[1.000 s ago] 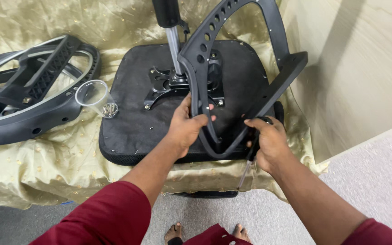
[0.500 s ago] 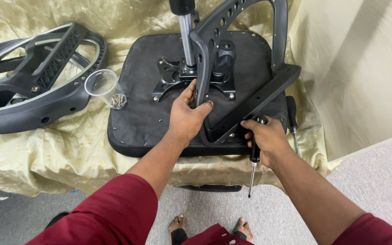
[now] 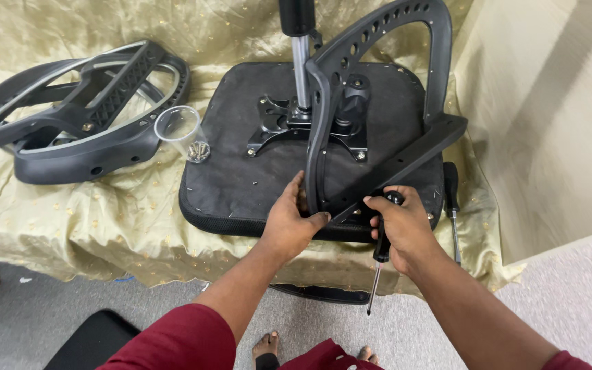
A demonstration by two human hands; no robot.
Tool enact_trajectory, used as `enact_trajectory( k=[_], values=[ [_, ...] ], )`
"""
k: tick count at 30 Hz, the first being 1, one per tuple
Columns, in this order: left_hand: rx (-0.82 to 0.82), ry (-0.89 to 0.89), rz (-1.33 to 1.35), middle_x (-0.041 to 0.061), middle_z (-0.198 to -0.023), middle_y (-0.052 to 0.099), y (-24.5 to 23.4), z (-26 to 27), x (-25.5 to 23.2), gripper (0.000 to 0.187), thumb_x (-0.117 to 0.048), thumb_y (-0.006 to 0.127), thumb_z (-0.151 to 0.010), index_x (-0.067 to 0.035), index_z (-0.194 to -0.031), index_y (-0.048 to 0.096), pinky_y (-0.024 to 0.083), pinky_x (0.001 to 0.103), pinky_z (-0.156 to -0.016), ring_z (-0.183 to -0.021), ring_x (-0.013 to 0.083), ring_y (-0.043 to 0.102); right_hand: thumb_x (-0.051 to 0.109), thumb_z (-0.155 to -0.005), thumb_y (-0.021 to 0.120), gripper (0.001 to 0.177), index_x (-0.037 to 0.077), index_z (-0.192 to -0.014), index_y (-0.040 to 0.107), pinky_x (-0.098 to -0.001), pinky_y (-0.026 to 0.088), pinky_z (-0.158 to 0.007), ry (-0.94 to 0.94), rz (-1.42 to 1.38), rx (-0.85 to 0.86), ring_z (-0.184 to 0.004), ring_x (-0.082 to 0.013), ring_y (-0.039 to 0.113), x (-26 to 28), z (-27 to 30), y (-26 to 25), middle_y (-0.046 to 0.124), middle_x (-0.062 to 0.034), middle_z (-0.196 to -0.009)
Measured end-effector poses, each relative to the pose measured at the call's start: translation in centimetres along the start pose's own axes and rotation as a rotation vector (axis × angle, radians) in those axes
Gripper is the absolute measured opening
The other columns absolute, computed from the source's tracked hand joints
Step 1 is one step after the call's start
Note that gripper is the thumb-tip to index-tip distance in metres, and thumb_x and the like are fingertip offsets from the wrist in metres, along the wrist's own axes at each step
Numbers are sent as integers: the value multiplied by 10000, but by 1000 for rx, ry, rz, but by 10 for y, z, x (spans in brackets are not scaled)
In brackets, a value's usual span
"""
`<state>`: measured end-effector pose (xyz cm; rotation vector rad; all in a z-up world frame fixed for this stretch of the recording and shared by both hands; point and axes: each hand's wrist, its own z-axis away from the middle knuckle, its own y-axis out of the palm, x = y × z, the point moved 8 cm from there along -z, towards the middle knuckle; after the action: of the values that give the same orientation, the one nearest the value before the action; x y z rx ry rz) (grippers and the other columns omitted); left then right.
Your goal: The person uses a screwdriver to attach a black plastic frame to the base of an office chair. They align the frame, insert screws, and tighten them to secure the component to the chair base.
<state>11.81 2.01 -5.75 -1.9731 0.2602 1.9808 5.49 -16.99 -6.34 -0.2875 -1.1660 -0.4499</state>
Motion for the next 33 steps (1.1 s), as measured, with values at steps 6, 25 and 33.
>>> enact_trajectory(
  k=[6, 25, 33],
  values=[
    [-154, 75, -157, 100, -1244, 670, -1, 13, -10, 878, -85, 772, -823, 31, -1546, 289, 535, 291, -987, -1110, 160, 686, 285, -901, 725, 331, 94, -1132, 583, -268, 437, -527, -15, 20, 134, -640, -99, 513, 7, 5, 17, 545, -31, -811],
    [-445, 114, -813, 179, -1076, 650, -111, -19, 5, 156, -5, 635, -835, -30, -954, 733, 507, 486, -905, -1019, 417, 629, 375, -900, 737, 308, 81, -853, 659, -278, 424, -549, -24, 350, 216, -594, -114, 480, 39, 14, 48, 493, 2, -632],
    [-319, 169, -736, 178, -957, 681, -111, -29, 2, 145, 44, 645, -756, -9, -880, 701, 539, 450, -848, -924, 379, 670, 92, -752, 735, 208, 94, -888, 578, -305, 426, -546, -204, 339, 192, -624, -111, 537, 53, 21, 63, 543, -7, -731]
  ],
)
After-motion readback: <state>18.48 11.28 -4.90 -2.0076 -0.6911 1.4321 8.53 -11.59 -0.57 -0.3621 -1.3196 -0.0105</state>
